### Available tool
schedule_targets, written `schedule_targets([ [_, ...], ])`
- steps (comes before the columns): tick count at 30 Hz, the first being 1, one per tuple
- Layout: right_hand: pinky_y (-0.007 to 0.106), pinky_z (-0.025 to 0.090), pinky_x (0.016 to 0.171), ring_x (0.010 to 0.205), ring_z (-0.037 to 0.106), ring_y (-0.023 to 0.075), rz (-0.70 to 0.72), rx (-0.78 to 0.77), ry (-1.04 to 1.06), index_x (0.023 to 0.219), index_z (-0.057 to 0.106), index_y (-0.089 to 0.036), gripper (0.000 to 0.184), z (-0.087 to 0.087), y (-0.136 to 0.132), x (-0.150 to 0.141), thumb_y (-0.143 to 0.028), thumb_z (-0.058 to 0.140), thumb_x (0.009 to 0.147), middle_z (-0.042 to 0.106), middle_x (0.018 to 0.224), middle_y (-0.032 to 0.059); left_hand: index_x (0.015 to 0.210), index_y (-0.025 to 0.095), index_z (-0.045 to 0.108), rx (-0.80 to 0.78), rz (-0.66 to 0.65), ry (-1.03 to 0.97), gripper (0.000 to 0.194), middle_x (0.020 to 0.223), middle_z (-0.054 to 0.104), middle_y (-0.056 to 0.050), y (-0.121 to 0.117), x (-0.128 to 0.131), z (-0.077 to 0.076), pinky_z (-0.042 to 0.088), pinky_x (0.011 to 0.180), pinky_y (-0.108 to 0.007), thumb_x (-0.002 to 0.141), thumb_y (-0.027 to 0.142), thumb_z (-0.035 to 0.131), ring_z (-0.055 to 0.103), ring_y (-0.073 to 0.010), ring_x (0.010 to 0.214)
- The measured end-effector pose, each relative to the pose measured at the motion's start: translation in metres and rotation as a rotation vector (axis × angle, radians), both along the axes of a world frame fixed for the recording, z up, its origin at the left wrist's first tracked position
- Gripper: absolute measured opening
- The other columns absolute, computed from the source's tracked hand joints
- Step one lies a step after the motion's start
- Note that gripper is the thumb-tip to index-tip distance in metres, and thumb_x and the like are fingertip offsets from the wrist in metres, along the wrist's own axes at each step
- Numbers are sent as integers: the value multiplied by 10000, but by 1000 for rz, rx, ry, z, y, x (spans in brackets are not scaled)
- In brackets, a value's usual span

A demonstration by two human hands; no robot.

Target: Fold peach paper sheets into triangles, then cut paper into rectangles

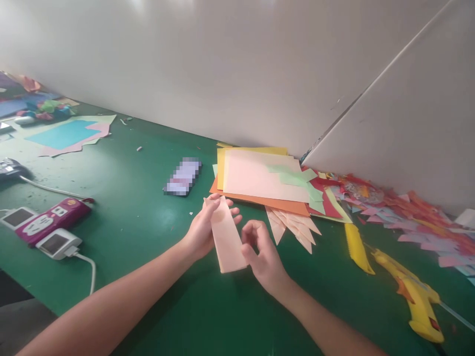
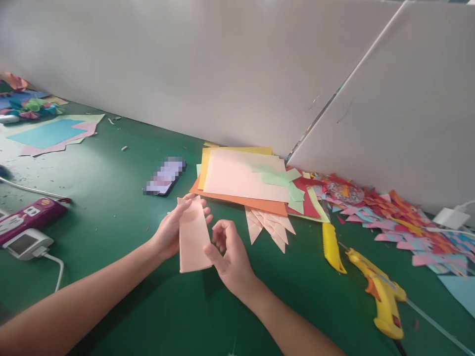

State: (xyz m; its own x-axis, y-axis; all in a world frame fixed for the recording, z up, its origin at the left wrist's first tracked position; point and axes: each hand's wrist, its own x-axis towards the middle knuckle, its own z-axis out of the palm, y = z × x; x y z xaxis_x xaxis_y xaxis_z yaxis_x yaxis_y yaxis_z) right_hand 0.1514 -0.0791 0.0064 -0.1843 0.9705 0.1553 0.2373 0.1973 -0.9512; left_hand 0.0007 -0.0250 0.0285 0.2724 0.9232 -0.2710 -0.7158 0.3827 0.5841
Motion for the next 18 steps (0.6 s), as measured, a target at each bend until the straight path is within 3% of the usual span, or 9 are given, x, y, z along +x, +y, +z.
schedule_targets([
  [3, 330, 401, 791, 903, 444, 197, -48, 260, -216, 920, 487, -259, 404, 0, 0, 6, -558, 662, 712, 424, 934, 12, 1048, 215, 431, -111, 51, 19, 253, 971, 603, -43, 3, 0, -3, 537, 851, -356, 854, 237, 592, 656, -168, 843],
  [5, 325, 397, 795, 926, 431, 202, -3, 318, -295, 879, 523, -265, 370, 2, -2, 6, -531, 697, 690, 413, 940, 12, 1055, 215, 436, -139, 53, 23, 270, 994, 611, -52, 3, 1, -3, 539, 852, -362, 847, 238, 606, 662, -175, 844],
  [12, 320, 406, 781, 926, 435, 196, 45, 319, -295, 801, 565, -258, 215, 3, -6, 0, -444, 668, 763, 433, 914, 17, 1071, 224, 438, -159, 84, 8, 290, 1030, 609, -61, 2, 4, -1, 535, 862, -383, 842, 233, 614, 655, -208, 919],
  [18, 305, 423, 758, 922, 440, 192, 78, 274, -284, 744, 553, -247, 224, 4, -7, -2, -441, 662, 769, 442, 900, 15, 1079, 238, 443, -133, 52, -40, 293, 987, 618, -41, 1, 3, -4, 533, 858, -383, 836, 201, 603, 659, -185, 882],
])
